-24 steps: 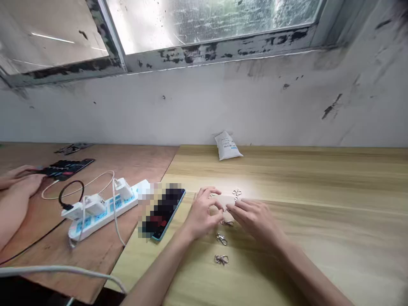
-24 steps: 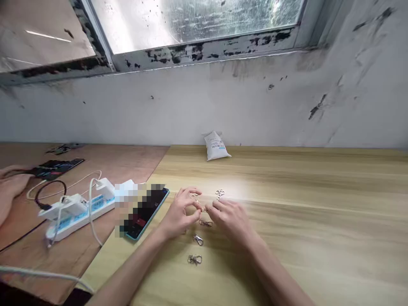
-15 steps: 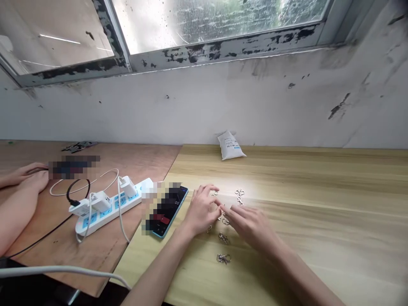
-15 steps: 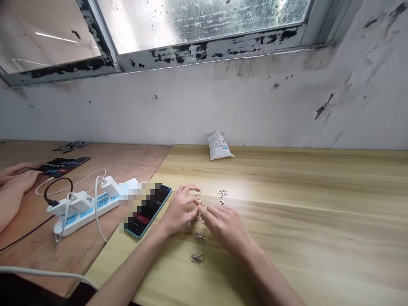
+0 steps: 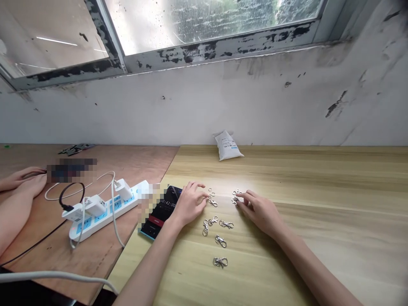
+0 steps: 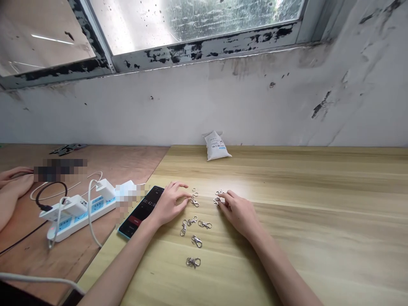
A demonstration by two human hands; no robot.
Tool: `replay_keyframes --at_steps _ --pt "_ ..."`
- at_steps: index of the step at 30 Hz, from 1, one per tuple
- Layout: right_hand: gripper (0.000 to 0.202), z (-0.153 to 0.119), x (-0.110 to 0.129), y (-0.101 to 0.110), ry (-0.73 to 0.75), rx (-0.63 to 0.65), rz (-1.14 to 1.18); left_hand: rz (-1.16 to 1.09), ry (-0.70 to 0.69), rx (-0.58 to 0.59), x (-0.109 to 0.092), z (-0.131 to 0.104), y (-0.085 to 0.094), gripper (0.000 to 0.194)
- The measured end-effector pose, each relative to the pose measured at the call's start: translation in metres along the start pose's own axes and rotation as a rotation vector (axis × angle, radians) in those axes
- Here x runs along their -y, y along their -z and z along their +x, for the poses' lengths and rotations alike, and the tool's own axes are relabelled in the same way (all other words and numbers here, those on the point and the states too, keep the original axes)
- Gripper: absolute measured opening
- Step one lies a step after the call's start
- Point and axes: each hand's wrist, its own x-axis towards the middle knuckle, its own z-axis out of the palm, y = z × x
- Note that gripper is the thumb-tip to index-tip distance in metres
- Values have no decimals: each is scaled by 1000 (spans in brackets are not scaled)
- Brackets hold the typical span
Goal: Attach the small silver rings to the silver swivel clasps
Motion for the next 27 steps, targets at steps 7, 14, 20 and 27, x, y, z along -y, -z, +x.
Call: replay_keyframes --at_steps 7,14,20,27 --pt "25 -1 5 2 -65 -78 76 51 -147 26 -11 0 -3 9" --pt "26 -4 17 5 -102 -222 186 -76 -120 42 -8 3 -8 11" --pt "28 -5 31 3 18 -67 365 -559 91 25 -22 2 6 14" --pt "27 -4 57 5 47 -3 606 -965 162 156 -39 3 3 18"
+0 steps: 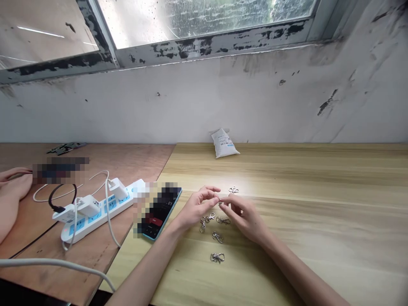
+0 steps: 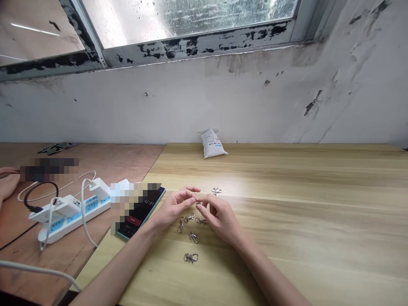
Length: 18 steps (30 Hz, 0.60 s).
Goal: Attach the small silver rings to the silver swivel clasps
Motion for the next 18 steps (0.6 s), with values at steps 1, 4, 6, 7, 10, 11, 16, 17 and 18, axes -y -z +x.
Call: replay_keyframes --at_steps 1,4,6,7,10,11,16,17,18 --pt "29 0 2 -1 -13 -11 27 -5 4 -4 1 0 -2 17" --pt "34 0 4 0 -96 -18 140 89 1 -55 4 0 -6 17" --pt "34 1 4 1 -171 -3 245 219 -51 -105 4 -1 -8 14" --pt "34 1 4 2 -211 8 303 294 -101 -126 4 -2 -8 11" --pt "35 1 2 3 -339 70 488 524 -311 -139 3 -4 -9 12" --pt "35 1 2 3 -377 90 548 592 -378 -131 4 -4 -10 15" --pt "34 0 0 4 -533 125 746 805 -612 -112 4 -5 -11 14" --pt "34 0 0 4 -559 130 761 823 -632 -113 4 -5 -12 13" --pt "33 0 0 5 -578 136 770 835 -639 -115 3 -5 -12 14"
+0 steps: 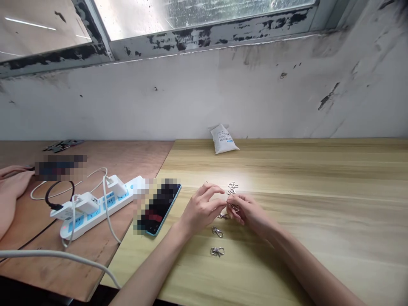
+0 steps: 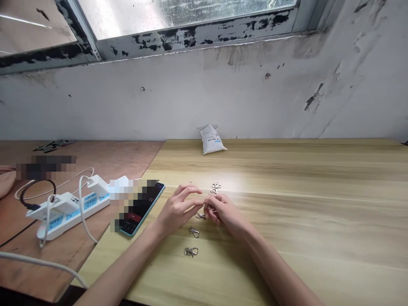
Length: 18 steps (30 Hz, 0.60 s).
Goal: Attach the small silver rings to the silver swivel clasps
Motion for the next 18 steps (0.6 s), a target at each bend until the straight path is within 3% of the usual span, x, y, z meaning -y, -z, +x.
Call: replay_keyframes --at_steps 5,10,18 --pt "38 -3 4 1 -18 36 5 24 15 -3 -3 1 1 16" --pt "41 -5 5 3 25 125 -62 83 133 -16 -5 1 3 14" --pt "34 -10 4 -10 311 60 -358 41 203 -42 -12 1 6 13"
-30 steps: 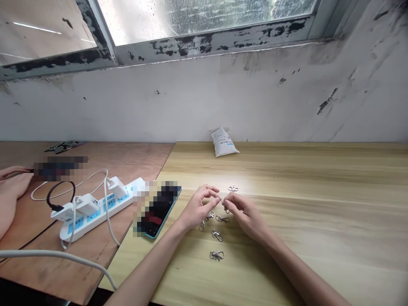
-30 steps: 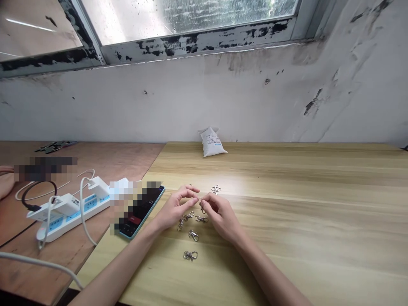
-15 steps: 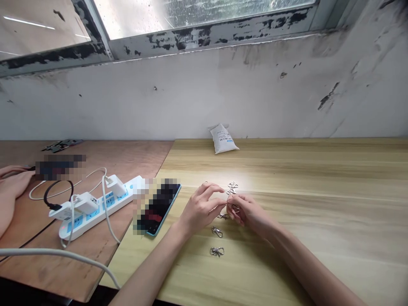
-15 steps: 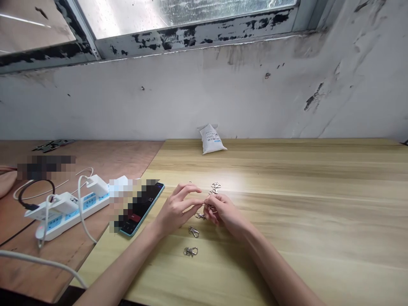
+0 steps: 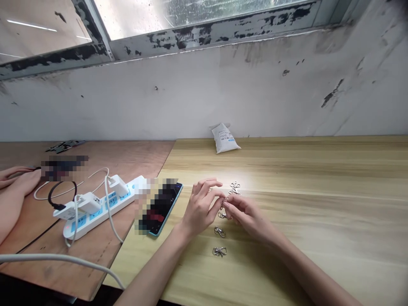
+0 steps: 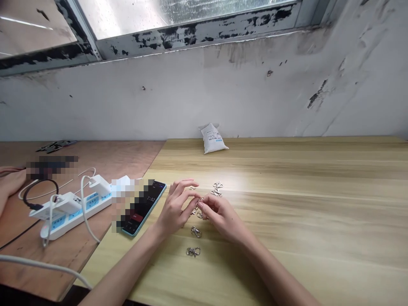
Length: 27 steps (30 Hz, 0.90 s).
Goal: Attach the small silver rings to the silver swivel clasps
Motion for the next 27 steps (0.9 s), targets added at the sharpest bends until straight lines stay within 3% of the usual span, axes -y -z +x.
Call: replay_keyframes --at_steps 6,11,15,19,24,27 --pt "37 1 0 1 63 -19 -225 -42 29 43 2 0 4 13" --pt "36 2 -13 23 287 -77 -686 -38 70 75 3 1 3 11" --pt "36 -2 -13 32 365 -105 -978 -41 124 153 4 1 0 11" --pt "40 -4 -9 30 409 -46 -1058 -64 163 228 9 0 2 12" --pt "37 -3 -10 29 428 -66 -1049 -66 169 264 11 -1 4 12" --pt "43 -3 -10 25 509 -26 -1146 -40 159 288 13 -1 3 12"
